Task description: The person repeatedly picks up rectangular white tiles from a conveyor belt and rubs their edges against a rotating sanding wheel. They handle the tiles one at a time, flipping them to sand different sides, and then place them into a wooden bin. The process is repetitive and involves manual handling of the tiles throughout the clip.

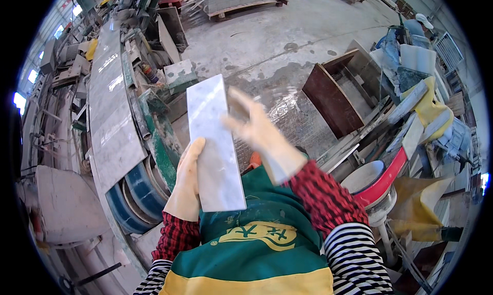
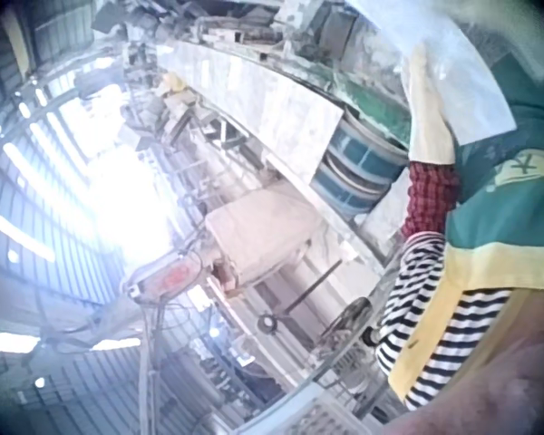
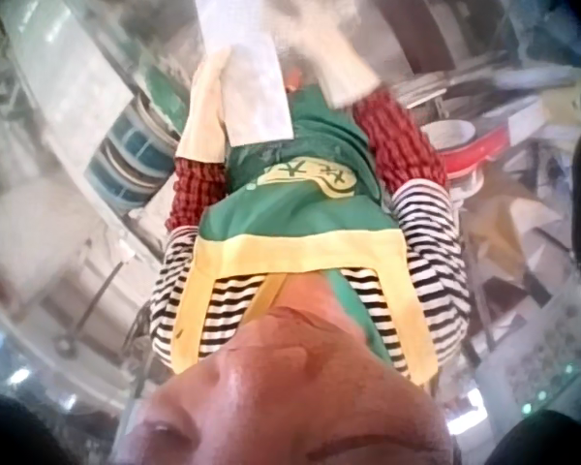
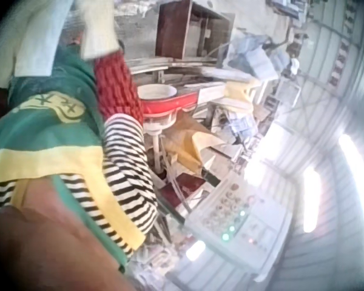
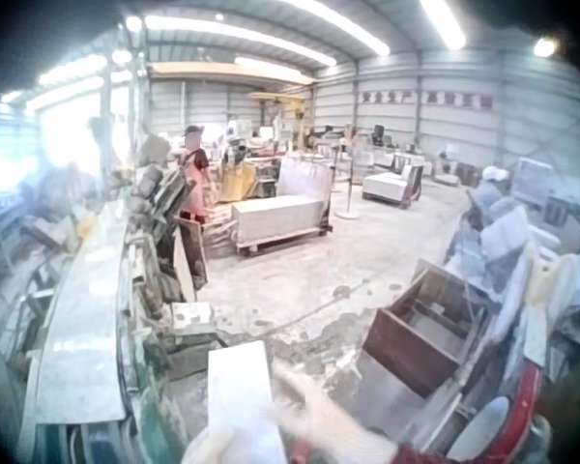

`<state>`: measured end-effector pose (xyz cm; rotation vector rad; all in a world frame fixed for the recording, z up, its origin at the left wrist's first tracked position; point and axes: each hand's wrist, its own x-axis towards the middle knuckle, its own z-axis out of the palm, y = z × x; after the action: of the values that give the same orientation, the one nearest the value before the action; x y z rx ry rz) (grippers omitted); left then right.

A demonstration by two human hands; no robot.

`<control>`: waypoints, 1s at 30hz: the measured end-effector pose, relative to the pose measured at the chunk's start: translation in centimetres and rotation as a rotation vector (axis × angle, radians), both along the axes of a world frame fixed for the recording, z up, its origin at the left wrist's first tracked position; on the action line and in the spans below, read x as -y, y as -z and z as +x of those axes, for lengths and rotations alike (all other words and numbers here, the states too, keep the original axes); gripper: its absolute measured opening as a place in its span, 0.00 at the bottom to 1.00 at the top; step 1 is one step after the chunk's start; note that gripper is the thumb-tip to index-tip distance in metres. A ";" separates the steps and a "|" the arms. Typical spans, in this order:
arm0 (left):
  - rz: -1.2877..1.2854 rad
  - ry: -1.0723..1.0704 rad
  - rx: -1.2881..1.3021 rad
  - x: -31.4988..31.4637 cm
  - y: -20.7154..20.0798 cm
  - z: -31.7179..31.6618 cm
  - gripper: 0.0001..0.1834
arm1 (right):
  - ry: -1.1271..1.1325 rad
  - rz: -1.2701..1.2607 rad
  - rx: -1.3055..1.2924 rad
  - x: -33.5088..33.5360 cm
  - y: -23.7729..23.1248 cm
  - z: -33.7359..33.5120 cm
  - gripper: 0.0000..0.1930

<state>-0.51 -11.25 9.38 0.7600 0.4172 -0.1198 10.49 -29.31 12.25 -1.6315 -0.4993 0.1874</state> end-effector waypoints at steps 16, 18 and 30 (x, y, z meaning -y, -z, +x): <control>0.076 0.124 0.024 2.2 -2.2 -0.4 0.27 | -0.080 0.181 -0.220 3.6 2.0 -1.3 0.53; 0.044 0.181 0.021 2.7 -2.6 -0.5 0.26 | -0.025 0.174 -0.162 3.6 1.2 0.7 0.57; 0.032 0.243 0.001 3.0 -1.5 -0.5 0.24 | 0.135 0.290 -0.357 4.5 0.6 6.0 0.19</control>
<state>-1.04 -14.29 10.85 0.8407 0.3248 -0.3410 16.49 -33.83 11.62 -1.3054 -0.1340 0.2856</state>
